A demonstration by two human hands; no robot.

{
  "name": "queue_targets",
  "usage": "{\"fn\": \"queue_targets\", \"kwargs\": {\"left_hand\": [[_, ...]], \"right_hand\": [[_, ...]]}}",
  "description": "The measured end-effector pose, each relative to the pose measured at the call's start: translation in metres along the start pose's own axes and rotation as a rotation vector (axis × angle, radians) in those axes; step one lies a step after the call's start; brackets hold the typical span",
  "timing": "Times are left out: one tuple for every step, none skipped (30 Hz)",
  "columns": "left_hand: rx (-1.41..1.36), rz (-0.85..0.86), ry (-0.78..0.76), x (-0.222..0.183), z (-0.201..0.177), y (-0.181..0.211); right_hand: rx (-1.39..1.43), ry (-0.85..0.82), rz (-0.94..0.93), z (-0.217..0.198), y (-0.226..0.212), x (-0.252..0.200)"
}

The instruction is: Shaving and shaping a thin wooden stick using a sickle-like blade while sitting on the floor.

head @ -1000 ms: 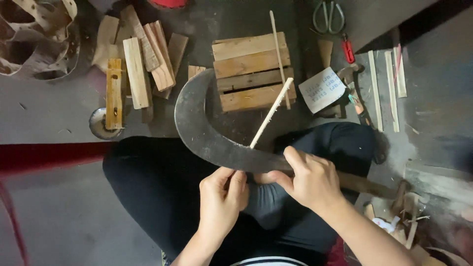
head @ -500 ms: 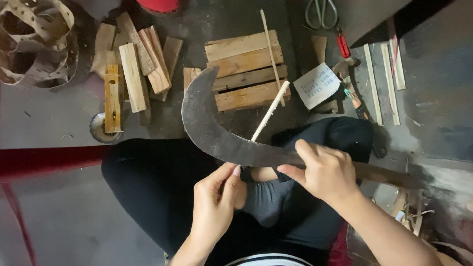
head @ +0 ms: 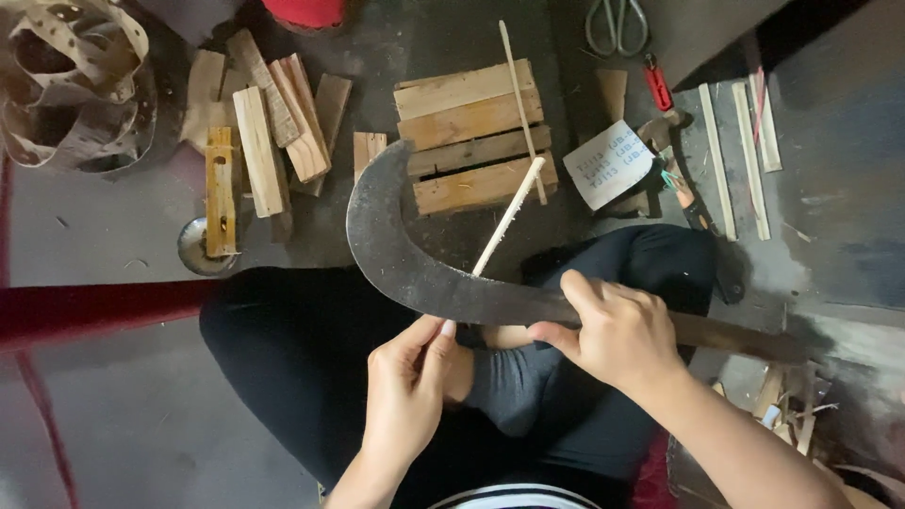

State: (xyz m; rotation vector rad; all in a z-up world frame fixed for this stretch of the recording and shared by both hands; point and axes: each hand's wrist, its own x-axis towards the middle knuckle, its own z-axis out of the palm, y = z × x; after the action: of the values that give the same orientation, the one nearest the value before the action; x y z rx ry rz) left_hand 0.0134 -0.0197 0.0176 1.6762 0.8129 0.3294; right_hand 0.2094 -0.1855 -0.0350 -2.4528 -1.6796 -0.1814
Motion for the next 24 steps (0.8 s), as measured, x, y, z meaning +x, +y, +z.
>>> {"fn": "queue_targets", "kwargs": {"left_hand": [[0.000, 0.001, 0.001, -0.001, -0.001, -0.002], [0.015, -0.038, 0.008, -0.003, -0.001, -0.004], [0.030, -0.076, 0.014, -0.005, -0.001, -0.007], [0.030, -0.075, 0.014, -0.004, -0.002, -0.007], [0.042, -0.053, 0.029, -0.004, -0.002, -0.007], [0.054, -0.032, 0.044, -0.004, -0.003, -0.008], [0.058, -0.034, 0.043, -0.003, -0.004, -0.005], [-0.004, 0.003, 0.035, -0.001, -0.006, -0.003], [-0.069, 0.035, 0.023, -0.003, -0.008, -0.002], [-0.067, 0.028, 0.018, -0.010, -0.015, -0.004], [0.020, -0.001, 0.045, -0.013, -0.022, -0.005], [0.107, -0.030, 0.073, -0.014, -0.030, -0.006], [0.100, -0.026, 0.087, -0.010, -0.031, -0.005], [0.086, -0.053, 0.094, -0.007, -0.032, -0.005], [0.076, -0.087, 0.096, -0.007, -0.031, -0.007], [0.071, -0.090, 0.105, 0.000, -0.026, -0.004], [0.025, -0.045, 0.080, 0.005, -0.022, -0.001], [-0.021, -0.001, 0.054, 0.010, -0.017, 0.003], [-0.018, -0.002, 0.055, 0.013, -0.013, 0.005], [-0.021, 0.011, 0.037, 0.016, -0.009, 0.007], [-0.022, 0.024, 0.016, 0.018, -0.006, 0.009], [-0.017, 0.022, 0.013, 0.019, -0.006, 0.011], [-0.020, 0.051, 0.006, 0.019, -0.005, 0.013], [-0.023, 0.080, 0.000, 0.020, -0.004, 0.015]], "right_hand": [[-0.001, 0.001, 0.000, 0.000, -0.002, 0.000], [0.017, -0.008, -0.009, 0.000, -0.004, 0.000], [0.035, -0.016, -0.017, 0.001, -0.005, 0.000], [0.034, -0.015, -0.016, -0.002, -0.006, 0.002], [0.008, 0.009, -0.039, -0.004, -0.007, 0.005], [-0.018, 0.034, -0.061, -0.006, -0.008, 0.007], [-0.014, 0.034, -0.059, -0.001, 0.021, 0.016], [-0.110, -0.202, 0.064, 0.005, 0.048, 0.023], [-0.204, -0.441, 0.194, 0.010, 0.075, 0.027], [-0.200, -0.448, 0.197, 0.024, 0.147, 0.020], [-0.135, -0.214, 0.320, 0.038, 0.216, 0.011], [-0.069, 0.023, 0.437, 0.055, 0.278, -0.006], [-0.073, 0.029, 0.422, 0.051, 0.281, -0.020], [0.107, 0.088, 0.677, 0.048, 0.286, -0.035], [0.305, 0.133, 0.932, 0.047, 0.288, -0.056], [0.305, 0.130, 0.921, 0.049, 0.272, -0.061], [0.168, 0.128, 0.734, 0.050, 0.252, -0.072], [0.042, 0.123, 0.542, 0.051, 0.234, -0.083], [0.046, 0.122, 0.542, 0.037, 0.185, -0.057], [0.048, -0.120, 0.648, 0.018, 0.133, -0.039], [0.050, -0.365, 0.751, -0.007, 0.078, -0.030], [0.055, -0.367, 0.754, 0.003, 0.062, -0.029], [0.084, -0.275, 0.488, 0.011, 0.047, -0.029], [0.111, -0.175, 0.225, 0.019, 0.031, -0.028]]}}
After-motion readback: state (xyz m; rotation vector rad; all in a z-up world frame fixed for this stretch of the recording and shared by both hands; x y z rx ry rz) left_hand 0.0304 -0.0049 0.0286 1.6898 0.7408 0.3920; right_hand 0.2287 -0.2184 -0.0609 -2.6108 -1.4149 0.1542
